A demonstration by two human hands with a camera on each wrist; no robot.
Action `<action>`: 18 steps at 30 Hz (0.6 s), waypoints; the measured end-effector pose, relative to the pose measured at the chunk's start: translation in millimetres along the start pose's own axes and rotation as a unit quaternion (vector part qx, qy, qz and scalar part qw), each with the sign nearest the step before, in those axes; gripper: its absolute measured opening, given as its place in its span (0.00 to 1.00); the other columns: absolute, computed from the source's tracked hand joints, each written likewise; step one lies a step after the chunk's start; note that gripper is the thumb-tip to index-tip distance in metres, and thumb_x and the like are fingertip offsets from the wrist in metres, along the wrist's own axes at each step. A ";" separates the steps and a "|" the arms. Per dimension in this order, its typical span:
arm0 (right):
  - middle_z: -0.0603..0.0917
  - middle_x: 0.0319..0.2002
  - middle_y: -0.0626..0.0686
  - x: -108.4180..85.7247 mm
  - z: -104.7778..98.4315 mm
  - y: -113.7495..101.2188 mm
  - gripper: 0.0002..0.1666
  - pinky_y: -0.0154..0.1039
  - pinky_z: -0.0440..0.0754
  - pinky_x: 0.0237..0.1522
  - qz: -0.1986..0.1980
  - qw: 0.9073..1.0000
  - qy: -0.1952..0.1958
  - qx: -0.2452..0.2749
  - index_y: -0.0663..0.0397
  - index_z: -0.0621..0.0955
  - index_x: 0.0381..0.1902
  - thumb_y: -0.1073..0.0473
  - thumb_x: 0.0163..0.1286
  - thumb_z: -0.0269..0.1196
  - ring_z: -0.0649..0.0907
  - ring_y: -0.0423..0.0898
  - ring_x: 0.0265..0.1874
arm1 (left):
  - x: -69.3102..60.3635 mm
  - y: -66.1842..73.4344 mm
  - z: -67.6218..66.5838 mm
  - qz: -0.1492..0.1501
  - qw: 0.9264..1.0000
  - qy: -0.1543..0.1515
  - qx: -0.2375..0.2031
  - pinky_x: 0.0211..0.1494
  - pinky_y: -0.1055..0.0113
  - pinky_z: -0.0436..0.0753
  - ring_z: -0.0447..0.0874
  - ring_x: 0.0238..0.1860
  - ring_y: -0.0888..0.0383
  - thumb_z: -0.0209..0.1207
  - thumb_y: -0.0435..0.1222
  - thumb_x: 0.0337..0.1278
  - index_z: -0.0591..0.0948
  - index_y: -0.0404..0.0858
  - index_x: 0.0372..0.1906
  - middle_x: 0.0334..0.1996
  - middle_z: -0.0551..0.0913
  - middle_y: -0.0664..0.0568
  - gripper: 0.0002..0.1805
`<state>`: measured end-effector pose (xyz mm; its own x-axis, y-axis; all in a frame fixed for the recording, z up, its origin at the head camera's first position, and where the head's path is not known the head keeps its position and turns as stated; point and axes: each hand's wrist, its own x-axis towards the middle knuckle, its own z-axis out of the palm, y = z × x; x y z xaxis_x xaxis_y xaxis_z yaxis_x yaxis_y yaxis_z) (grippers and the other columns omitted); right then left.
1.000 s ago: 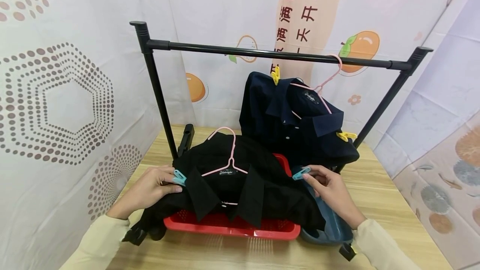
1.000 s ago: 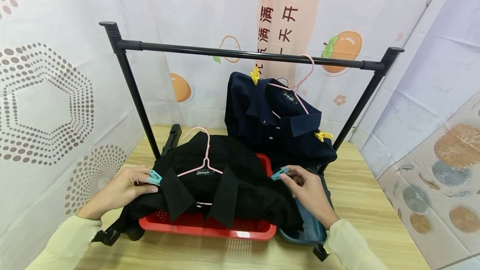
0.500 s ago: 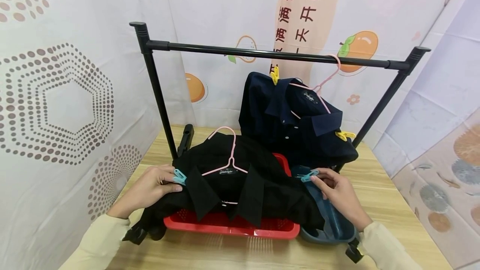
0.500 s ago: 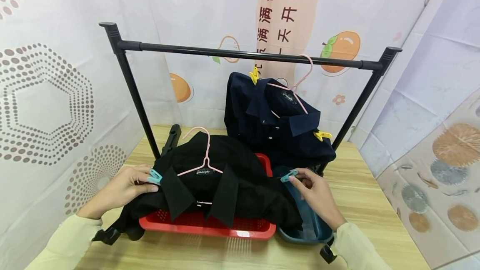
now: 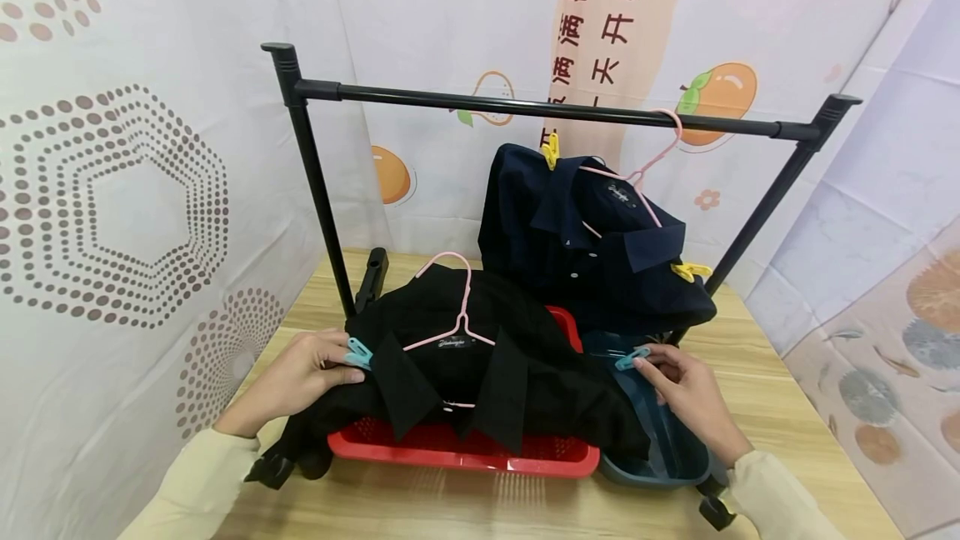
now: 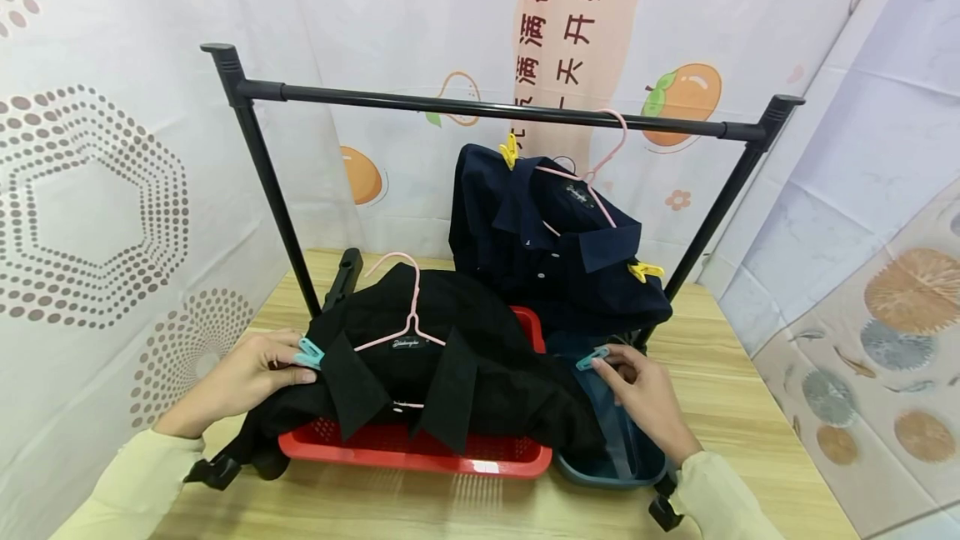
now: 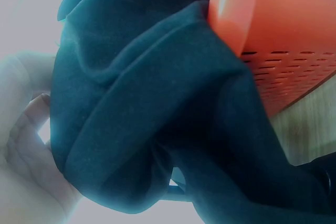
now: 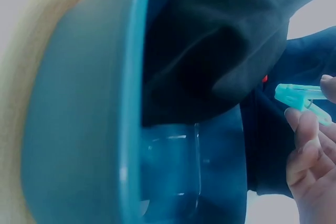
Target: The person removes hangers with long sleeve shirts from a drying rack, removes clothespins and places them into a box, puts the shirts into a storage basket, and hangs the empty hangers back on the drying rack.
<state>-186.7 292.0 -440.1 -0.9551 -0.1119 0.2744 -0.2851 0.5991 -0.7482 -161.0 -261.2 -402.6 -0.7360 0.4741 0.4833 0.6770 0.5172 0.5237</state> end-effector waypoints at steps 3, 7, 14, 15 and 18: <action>0.87 0.40 0.60 -0.8 -1.0 5.4 0.20 0.38 0.80 0.21 0.011 1.000 0.001 -0.010 0.61 0.82 0.55 0.51 0.76 0.65 0.79 0.44 0.17 | -0.2 1.0 -0.1 0.004 1.000 0.003 0.000 0.44 0.73 0.80 0.81 0.38 0.66 0.75 0.26 0.48 0.92 0.51 0.32 0.34 0.84 0.67 0.14; 0.87 0.40 0.61 -1.2 -1.8 13.7 0.22 0.38 0.80 0.21 0.023 0.999 0.002 -0.026 0.61 0.82 0.55 0.49 0.76 0.65 0.80 0.46 0.18 | -1.0 0.5 0.1 0.006 1.000 0.004 -0.002 0.44 0.73 0.80 0.81 0.38 0.66 0.75 0.25 0.47 0.92 0.50 0.32 0.35 0.84 0.67 0.15; 0.88 0.40 0.55 -1.2 -3.9 25.9 0.23 0.37 0.79 0.21 0.023 0.998 0.001 -0.059 0.60 0.82 0.55 0.47 0.76 0.65 0.79 0.45 0.17 | -1.9 -3.1 0.8 0.000 1.000 0.005 0.002 0.44 0.74 0.80 0.81 0.38 0.66 0.75 0.22 0.44 0.92 0.50 0.33 0.35 0.83 0.68 0.18; 0.88 0.40 0.55 -1.4 -4.6 27.3 0.23 0.37 0.78 0.21 0.025 0.998 0.000 -0.063 0.60 0.82 0.55 0.46 0.76 0.65 0.79 0.45 0.17 | -2.0 -3.0 0.9 0.000 1.000 0.005 0.002 0.44 0.74 0.80 0.81 0.38 0.66 0.75 0.22 0.44 0.92 0.50 0.33 0.35 0.83 0.68 0.18; 0.89 0.40 0.55 -1.7 -6.6 30.6 0.23 0.37 0.78 0.21 0.033 0.997 -0.007 -0.072 0.59 0.82 0.55 0.46 0.76 0.64 0.79 0.44 0.17 | -2.2 -2.5 1.2 0.003 1.000 0.007 0.004 0.44 0.74 0.80 0.81 0.38 0.66 0.75 0.24 0.45 0.92 0.50 0.34 0.35 0.84 0.67 0.16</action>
<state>-193.3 315.9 -459.5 -0.9726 -0.0787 0.2188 -0.2082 0.7134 -0.6691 -161.0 -262.7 -405.8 -0.7320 0.4664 0.4967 0.6811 0.5205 0.5150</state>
